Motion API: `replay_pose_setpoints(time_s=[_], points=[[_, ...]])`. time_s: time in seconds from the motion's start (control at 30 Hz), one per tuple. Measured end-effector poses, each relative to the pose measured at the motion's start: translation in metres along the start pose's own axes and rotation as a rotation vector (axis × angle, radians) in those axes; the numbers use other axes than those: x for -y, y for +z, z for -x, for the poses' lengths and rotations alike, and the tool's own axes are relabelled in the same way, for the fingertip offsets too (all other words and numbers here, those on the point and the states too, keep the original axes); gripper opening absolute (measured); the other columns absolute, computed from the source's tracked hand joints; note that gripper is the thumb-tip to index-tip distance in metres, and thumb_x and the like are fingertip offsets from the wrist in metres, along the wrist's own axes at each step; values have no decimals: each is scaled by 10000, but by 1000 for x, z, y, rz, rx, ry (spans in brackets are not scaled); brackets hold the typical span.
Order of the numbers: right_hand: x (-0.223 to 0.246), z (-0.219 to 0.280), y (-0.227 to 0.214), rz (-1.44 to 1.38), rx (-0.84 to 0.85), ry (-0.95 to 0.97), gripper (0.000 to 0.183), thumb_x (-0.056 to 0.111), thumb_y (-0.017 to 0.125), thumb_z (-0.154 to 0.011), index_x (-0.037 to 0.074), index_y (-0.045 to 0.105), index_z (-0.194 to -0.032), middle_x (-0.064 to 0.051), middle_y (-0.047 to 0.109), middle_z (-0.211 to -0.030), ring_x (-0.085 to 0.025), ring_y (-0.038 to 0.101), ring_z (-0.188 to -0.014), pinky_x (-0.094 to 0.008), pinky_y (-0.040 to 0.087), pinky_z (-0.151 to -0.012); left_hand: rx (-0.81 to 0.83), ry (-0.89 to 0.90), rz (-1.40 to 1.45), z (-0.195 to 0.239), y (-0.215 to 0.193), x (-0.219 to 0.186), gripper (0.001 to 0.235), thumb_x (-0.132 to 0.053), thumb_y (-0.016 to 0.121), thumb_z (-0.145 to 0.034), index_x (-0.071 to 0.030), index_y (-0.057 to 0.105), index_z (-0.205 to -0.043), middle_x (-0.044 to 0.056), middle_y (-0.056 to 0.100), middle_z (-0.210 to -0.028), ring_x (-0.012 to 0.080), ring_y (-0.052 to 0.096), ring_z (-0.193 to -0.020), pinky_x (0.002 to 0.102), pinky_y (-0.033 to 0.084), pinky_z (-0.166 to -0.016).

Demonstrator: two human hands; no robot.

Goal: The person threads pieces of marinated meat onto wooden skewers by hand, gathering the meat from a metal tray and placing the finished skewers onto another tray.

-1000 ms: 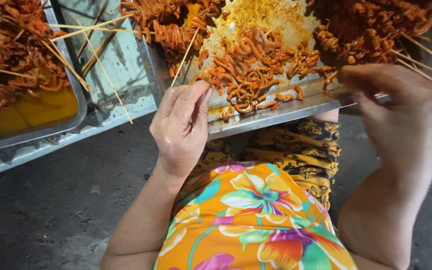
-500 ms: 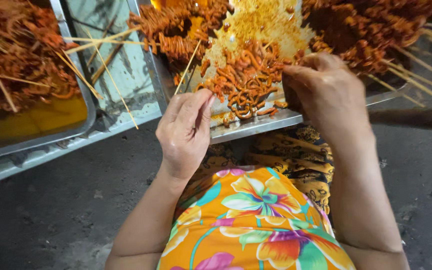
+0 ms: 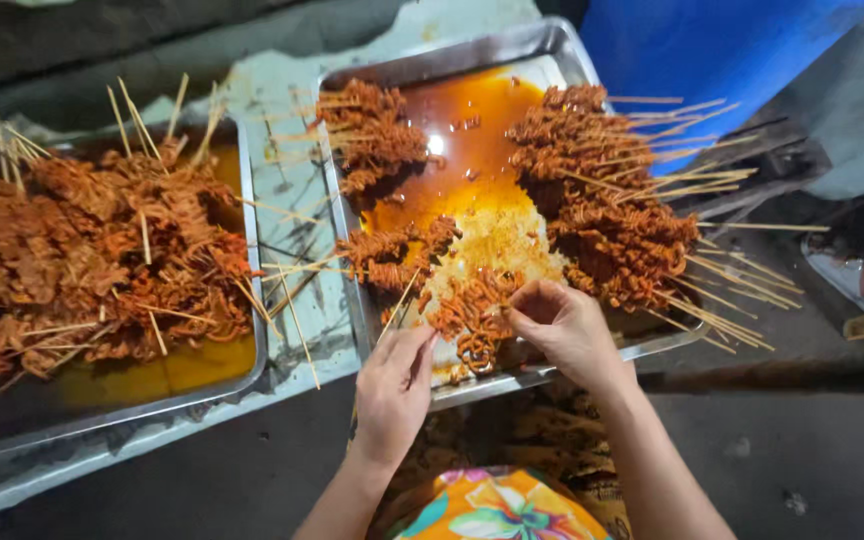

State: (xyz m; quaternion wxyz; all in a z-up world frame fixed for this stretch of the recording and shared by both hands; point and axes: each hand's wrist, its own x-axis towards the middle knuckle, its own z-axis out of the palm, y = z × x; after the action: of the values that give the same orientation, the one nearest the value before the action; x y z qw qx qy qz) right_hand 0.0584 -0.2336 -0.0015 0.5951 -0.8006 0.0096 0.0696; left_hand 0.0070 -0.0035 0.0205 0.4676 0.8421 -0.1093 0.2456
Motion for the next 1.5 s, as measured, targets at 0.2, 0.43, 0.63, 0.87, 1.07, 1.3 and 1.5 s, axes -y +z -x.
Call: replay_pose_setpoints(time_s=[0.2,0.43,0.63,0.87,1.07,1.3,1.5], points=[[-23,-4,2,-341,25,209,268,144,743,-914,30,745,-1157,-20,738,-885,-95,654,-772,-257,541,-676,27,-1,22,9,-1,5,148,-2,731,-913,-26,693,-1054,135,680,-903,302,667,-759,366,533,-670],[-14,-6,4,-435,-37,155,298,135,756,-911,-38,755,-1154,-60,783,-919,-115,700,-788,-256,589,-723,5,47,11,5,0,5,150,-13,744,-896,-24,699,-1039,132,676,-872,311,661,-741,381,533,-658],[-6,-5,1,-508,-96,287,307,93,731,-900,-17,740,-1187,-77,775,-893,-147,712,-777,-313,594,-712,20,61,7,5,0,4,170,-18,739,-889,-36,697,-1053,119,683,-877,302,675,-743,379,536,-653],[-31,-19,-1,-726,-147,174,211,90,723,-911,31,698,-1113,-75,760,-963,-151,731,-887,-289,615,-806,78,47,6,5,-3,0,156,-44,743,-898,-46,695,-1047,99,682,-850,261,673,-682,367,532,-600],[-34,-23,-3,-780,-184,215,194,84,723,-911,37,724,-1099,-107,781,-1018,-168,728,-927,-272,562,-792,91,41,8,3,-4,0,136,-47,740,-905,-49,694,-1033,91,690,-852,247,673,-656,352,539,-582],[-36,-23,2,-797,-140,194,210,105,726,-908,25,735,-1102,-116,782,-1004,-185,734,-920,-294,584,-821,64,76,9,3,-4,-1,130,-53,737,-909,-42,690,-1029,97,687,-858,264,686,-709,361,549,-635],[-34,-21,2,-841,-124,182,206,101,717,-919,17,728,-1107,-121,765,-1007,-211,744,-948,-329,589,-879,58,73,6,2,-4,-2,129,-51,736,-906,-32,690,-1025,110,694,-868,274,692,-723,365,553,-638]])
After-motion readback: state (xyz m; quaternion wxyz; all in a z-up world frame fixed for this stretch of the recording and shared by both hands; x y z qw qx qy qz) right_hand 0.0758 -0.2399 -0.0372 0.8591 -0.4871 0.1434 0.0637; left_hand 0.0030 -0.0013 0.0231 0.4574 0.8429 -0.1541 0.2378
